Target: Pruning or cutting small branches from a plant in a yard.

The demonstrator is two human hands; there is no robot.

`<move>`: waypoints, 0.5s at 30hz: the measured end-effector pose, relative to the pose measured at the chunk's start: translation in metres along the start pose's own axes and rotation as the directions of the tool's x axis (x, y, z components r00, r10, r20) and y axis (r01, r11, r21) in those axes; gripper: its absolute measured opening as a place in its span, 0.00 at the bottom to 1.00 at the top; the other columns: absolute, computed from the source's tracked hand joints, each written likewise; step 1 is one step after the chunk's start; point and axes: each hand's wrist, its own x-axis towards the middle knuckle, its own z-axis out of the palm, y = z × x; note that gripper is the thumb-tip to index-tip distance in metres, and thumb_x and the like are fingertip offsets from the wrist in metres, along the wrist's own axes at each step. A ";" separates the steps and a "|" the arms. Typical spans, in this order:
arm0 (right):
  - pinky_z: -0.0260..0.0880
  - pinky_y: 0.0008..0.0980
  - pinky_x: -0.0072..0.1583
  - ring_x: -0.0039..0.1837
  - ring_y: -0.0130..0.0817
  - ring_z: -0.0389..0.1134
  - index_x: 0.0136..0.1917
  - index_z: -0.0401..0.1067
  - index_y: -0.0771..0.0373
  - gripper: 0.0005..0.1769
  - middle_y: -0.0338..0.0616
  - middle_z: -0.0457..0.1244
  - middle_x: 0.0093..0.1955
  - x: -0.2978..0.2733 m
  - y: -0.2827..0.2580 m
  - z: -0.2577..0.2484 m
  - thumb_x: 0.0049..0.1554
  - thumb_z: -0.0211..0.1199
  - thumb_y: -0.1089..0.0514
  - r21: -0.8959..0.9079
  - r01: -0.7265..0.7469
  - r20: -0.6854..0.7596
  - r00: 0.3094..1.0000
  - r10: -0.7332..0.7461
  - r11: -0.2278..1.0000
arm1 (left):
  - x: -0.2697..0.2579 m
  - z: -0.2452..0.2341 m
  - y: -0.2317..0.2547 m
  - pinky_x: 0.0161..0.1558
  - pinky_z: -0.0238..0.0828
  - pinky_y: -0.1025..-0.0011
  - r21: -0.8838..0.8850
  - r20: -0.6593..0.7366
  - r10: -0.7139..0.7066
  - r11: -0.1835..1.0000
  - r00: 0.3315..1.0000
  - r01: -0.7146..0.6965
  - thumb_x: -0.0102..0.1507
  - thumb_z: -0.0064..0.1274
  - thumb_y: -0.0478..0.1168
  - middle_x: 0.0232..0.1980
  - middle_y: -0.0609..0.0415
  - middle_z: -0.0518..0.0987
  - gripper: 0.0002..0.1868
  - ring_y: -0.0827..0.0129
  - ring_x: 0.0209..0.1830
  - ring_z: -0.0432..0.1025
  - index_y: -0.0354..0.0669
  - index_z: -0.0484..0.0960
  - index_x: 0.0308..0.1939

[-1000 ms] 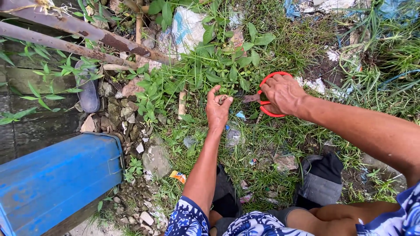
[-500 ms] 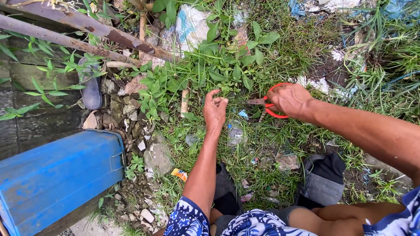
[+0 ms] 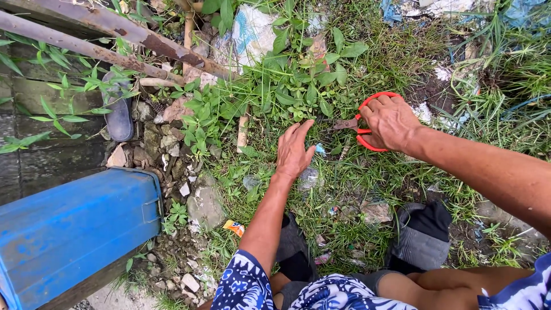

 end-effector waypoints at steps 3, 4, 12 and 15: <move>0.67 0.42 0.63 0.56 0.41 0.68 0.59 0.72 0.62 0.40 0.44 0.67 0.52 0.001 -0.002 -0.009 0.50 0.61 0.27 -0.032 0.012 0.012 1.000 -0.012 0.999 | 0.000 0.018 -0.025 0.62 0.60 0.53 0.008 0.054 -0.018 1.000 0.998 0.017 0.56 0.65 0.36 0.56 0.46 0.81 0.45 0.56 0.60 0.70 0.51 0.61 0.75; 0.67 0.42 0.63 0.56 0.41 0.68 0.59 0.72 0.62 0.40 0.44 0.67 0.52 0.001 -0.002 -0.008 0.50 0.61 0.27 -0.032 0.011 0.014 1.000 -0.010 0.999 | 0.000 0.019 -0.028 0.62 0.60 0.53 0.006 0.057 -0.016 1.000 0.998 0.016 0.56 0.65 0.36 0.56 0.46 0.81 0.45 0.56 0.60 0.70 0.51 0.61 0.75; 0.66 0.40 0.60 0.56 0.39 0.66 0.54 0.73 0.60 0.36 0.41 0.65 0.49 0.013 -0.013 -0.006 0.48 0.63 0.28 -0.058 0.097 0.016 0.995 -0.096 0.994 | 0.001 0.011 -0.030 0.51 0.67 0.60 0.011 0.046 -0.041 0.999 0.998 0.040 0.61 0.58 0.31 0.39 0.55 0.85 0.40 0.65 0.38 0.77 0.55 0.60 0.75; 0.65 0.40 0.61 0.57 0.39 0.66 0.53 0.73 0.58 0.34 0.40 0.65 0.50 0.017 -0.018 -0.005 0.49 0.64 0.29 -0.063 0.115 0.018 0.993 -0.114 0.991 | 0.003 0.011 -0.029 0.51 0.72 0.57 -0.078 0.076 -0.074 0.994 0.994 0.080 0.62 0.55 0.29 0.41 0.53 0.85 0.40 0.64 0.34 0.78 0.55 0.59 0.76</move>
